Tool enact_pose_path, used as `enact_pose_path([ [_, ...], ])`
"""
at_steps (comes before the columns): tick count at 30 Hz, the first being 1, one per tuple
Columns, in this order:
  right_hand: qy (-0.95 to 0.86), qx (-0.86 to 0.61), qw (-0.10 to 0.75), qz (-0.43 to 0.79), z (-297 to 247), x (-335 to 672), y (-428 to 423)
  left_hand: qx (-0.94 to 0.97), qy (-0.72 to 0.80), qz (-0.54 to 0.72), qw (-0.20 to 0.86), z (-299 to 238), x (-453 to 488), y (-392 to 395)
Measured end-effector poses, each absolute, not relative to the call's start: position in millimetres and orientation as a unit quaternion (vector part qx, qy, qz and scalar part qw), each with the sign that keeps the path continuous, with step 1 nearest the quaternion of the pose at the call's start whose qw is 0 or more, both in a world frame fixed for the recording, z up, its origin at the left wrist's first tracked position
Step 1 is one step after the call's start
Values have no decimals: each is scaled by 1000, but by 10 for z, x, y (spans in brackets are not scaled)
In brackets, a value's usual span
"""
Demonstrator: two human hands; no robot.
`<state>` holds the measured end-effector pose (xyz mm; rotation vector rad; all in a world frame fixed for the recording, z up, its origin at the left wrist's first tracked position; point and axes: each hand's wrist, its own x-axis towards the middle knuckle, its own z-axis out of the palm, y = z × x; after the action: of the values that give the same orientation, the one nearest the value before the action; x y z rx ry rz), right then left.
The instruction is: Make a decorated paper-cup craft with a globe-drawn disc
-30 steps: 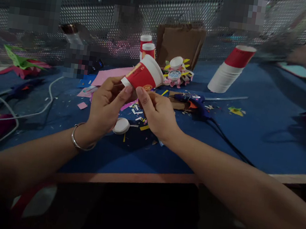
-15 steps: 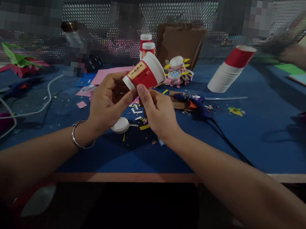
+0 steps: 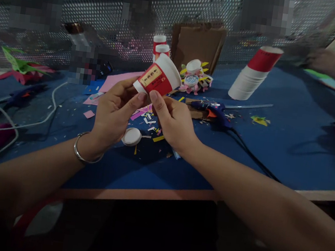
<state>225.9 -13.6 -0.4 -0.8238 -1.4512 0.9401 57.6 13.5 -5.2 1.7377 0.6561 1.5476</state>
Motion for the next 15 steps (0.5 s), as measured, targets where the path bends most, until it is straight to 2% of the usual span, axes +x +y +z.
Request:
enact_pose_path([
  [5,-620,-360,571,399,2,2253,-144,685,254,595,334,-35,547,135],
  [15,-625,-347,577,395,39,2257,-153,674,278,574,372,27,527,112],
])
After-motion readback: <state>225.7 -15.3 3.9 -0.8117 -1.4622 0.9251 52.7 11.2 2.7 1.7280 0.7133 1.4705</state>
